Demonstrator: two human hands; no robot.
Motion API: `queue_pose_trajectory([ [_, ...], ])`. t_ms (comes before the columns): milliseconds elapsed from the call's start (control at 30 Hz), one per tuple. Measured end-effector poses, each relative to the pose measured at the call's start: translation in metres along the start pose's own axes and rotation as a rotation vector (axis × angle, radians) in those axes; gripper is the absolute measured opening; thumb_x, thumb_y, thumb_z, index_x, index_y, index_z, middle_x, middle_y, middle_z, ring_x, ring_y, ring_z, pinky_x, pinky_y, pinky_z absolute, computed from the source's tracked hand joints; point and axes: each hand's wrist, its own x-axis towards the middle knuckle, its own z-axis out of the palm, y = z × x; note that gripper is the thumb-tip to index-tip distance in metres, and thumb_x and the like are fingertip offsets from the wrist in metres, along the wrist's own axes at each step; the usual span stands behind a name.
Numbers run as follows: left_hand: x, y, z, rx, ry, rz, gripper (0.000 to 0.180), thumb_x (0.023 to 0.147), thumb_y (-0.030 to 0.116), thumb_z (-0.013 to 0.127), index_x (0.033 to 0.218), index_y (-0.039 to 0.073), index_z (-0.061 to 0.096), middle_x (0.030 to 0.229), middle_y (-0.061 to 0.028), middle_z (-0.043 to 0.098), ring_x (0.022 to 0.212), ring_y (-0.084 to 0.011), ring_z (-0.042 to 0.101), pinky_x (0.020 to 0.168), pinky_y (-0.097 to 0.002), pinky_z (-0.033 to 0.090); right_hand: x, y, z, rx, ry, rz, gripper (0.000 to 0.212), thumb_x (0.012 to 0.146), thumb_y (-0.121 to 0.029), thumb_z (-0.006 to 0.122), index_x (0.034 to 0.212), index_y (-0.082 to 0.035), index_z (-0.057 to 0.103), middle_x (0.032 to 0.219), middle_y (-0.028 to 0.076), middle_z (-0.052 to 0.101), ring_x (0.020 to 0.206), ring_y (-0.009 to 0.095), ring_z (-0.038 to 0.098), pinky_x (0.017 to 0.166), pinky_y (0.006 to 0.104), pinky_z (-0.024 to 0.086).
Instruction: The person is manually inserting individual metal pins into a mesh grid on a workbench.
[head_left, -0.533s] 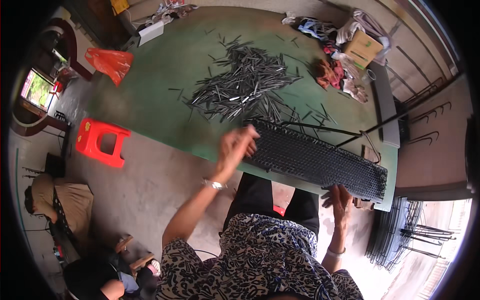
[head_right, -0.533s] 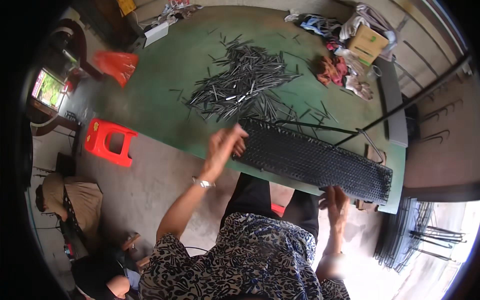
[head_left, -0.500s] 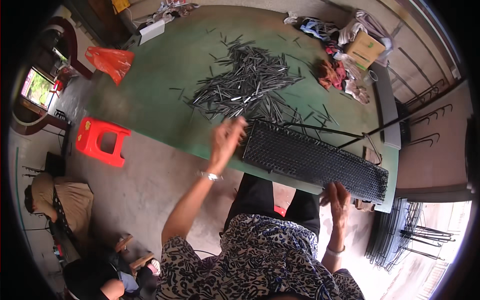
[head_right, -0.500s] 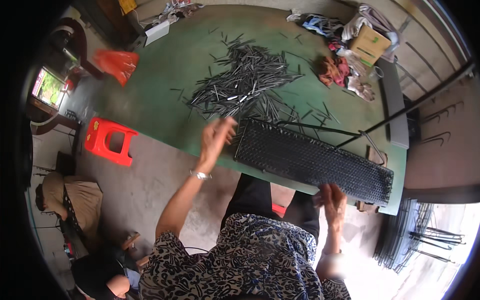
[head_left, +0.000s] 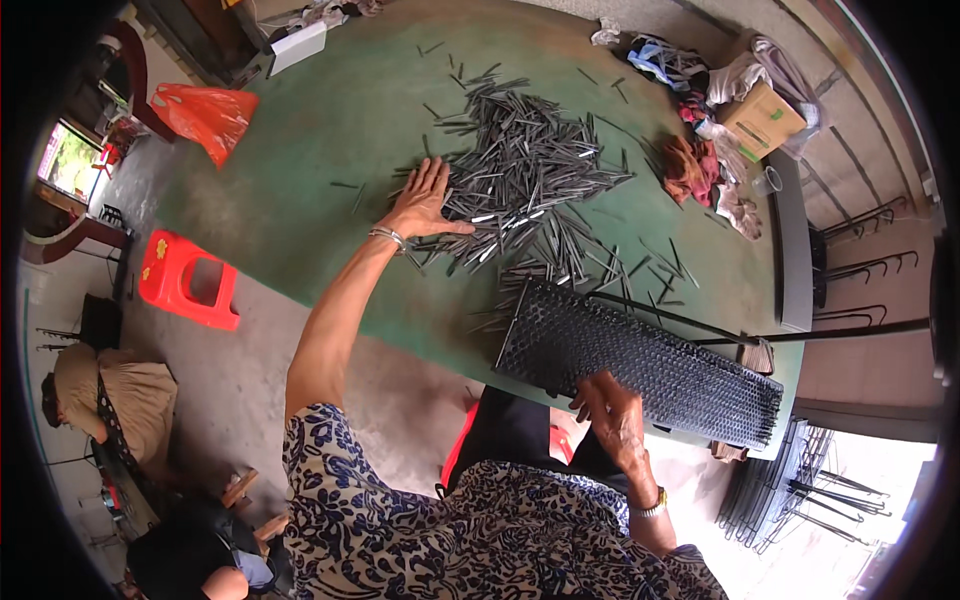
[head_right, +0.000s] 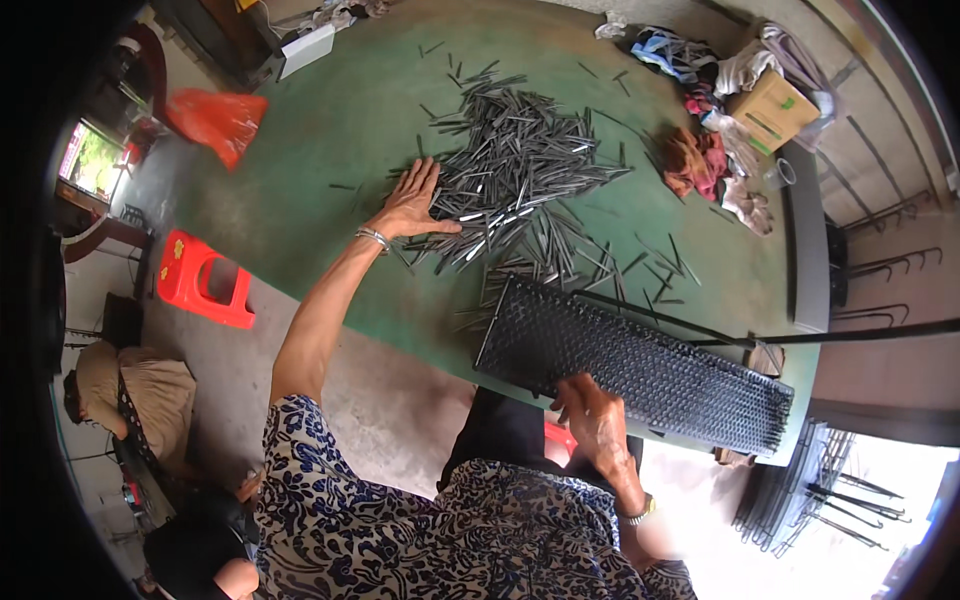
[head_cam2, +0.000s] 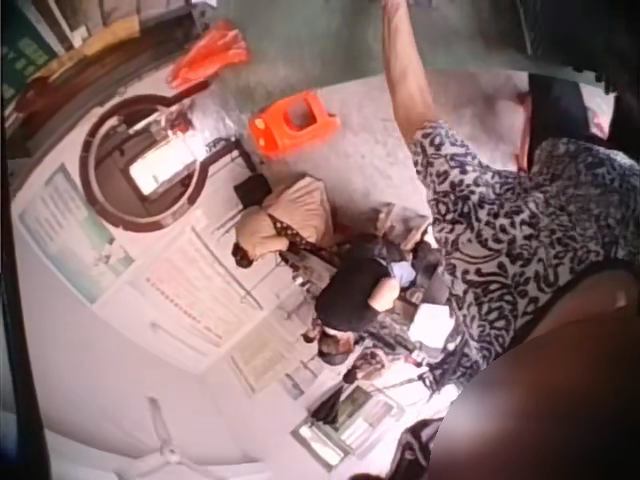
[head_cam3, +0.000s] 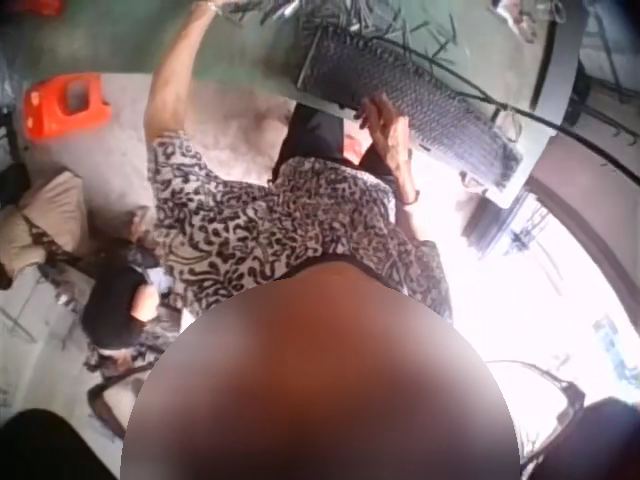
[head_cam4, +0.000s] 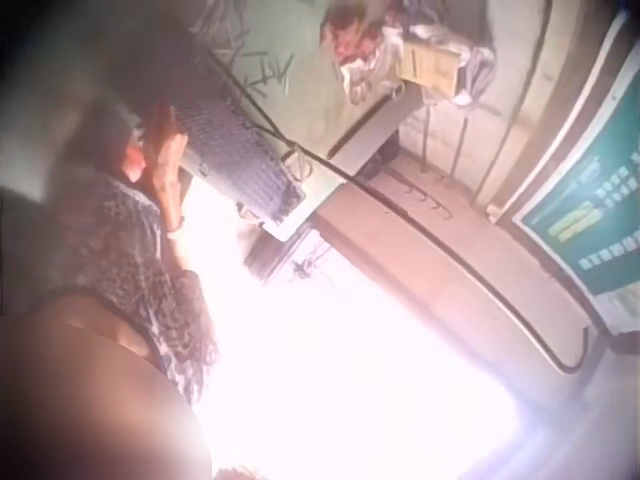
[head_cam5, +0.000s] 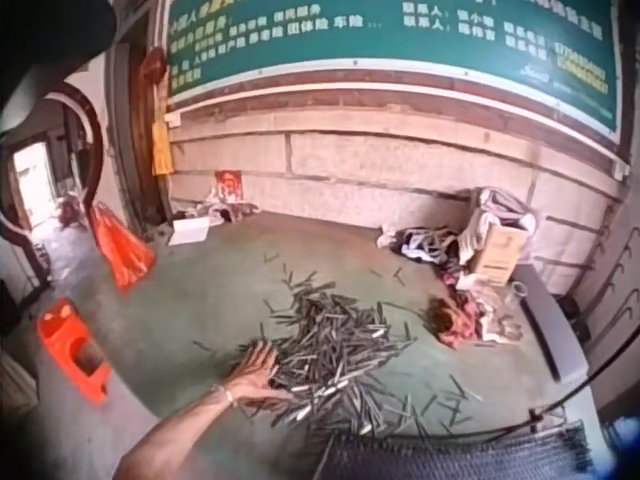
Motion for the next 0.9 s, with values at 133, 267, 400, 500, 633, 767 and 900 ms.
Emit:
queue_pose_trajectory([
  [133,0.006,-0.009,0.007,-0.002,0.121,0.054,0.121,0.065,0.078,0.062,0.147,-0.001,0.022,0.151,-0.0227,0.019,0.142,-0.0387,0.014,0.117,-0.0454,0.015,0.002,0.001,0.001,-0.005,0.021,0.036,0.017,0.096,-0.007,0.053,0.084,0.004,0.058,0.069,0.009,0.066,0.058,0.011,0.062,0.052,0.0267,0.050],
  [267,0.000,0.007,0.025,0.012,0.330,0.067,0.092,0.080,0.062,0.061,0.140,-0.004,0.036,0.136,-0.0224,0.037,0.125,-0.0392,0.037,0.108,-0.0471,0.031,0.010,-0.005,0.002,0.003,0.019,0.001,0.018,0.096,-0.008,0.053,0.085,0.004,0.058,0.070,0.010,0.067,0.056,0.011,0.062,0.050,0.0258,0.048],
  [400,-0.005,0.035,0.034,0.024,0.410,0.002,0.074,0.088,0.052,0.056,0.135,-0.005,0.043,0.128,-0.0210,0.043,0.112,-0.0361,0.043,0.098,-0.0465,0.036,0.013,-0.004,0.002,-0.007,0.023,-0.031,0.016,0.096,-0.009,0.053,0.085,0.003,0.058,0.070,0.009,0.068,0.052,0.013,0.062,0.049,0.0268,0.048],
  [500,-0.013,0.054,0.039,0.028,0.423,-0.061,0.077,0.088,0.055,0.055,0.133,-0.007,0.044,0.122,-0.0207,0.044,0.105,-0.0350,0.044,0.093,-0.0467,0.038,0.012,-0.002,0.005,0.001,0.017,-0.019,0.015,0.095,-0.009,0.053,0.085,0.001,0.058,0.070,0.008,0.067,0.051,0.014,0.062,0.049,0.0286,0.049],
  [633,-0.030,0.079,0.024,-0.064,0.294,-0.074,0.112,0.071,0.075,0.060,0.137,-0.012,0.033,0.136,-0.0257,0.038,0.121,-0.0401,0.038,0.104,-0.0496,0.032,0.011,0.000,0.006,0.003,0.039,-0.039,0.015,0.095,-0.010,0.054,0.085,0.000,0.058,0.070,0.008,0.068,0.051,0.014,0.062,0.049,0.0290,0.049],
  [767,-0.035,0.079,0.021,-0.014,0.166,-0.048,0.133,0.055,0.075,0.071,0.144,-0.009,0.021,0.146,-0.0282,0.026,0.132,-0.0424,0.028,0.112,-0.0495,0.025,0.010,-0.005,0.006,-0.027,0.062,-0.063,0.015,0.095,-0.011,0.054,0.086,0.000,0.059,0.070,0.008,0.068,0.051,0.014,0.062,0.049,0.0292,0.048],
  [900,-0.032,0.072,0.024,-0.022,0.215,0.000,0.115,0.062,0.059,0.076,0.141,-0.009,0.027,0.137,-0.0255,0.034,0.122,-0.0403,0.036,0.106,-0.0481,0.031,0.012,-0.004,0.007,-0.039,0.044,-0.045,0.015,0.095,-0.011,0.054,0.086,0.000,0.059,0.070,0.008,0.068,0.051,0.014,0.062,0.049,0.0293,0.048],
])
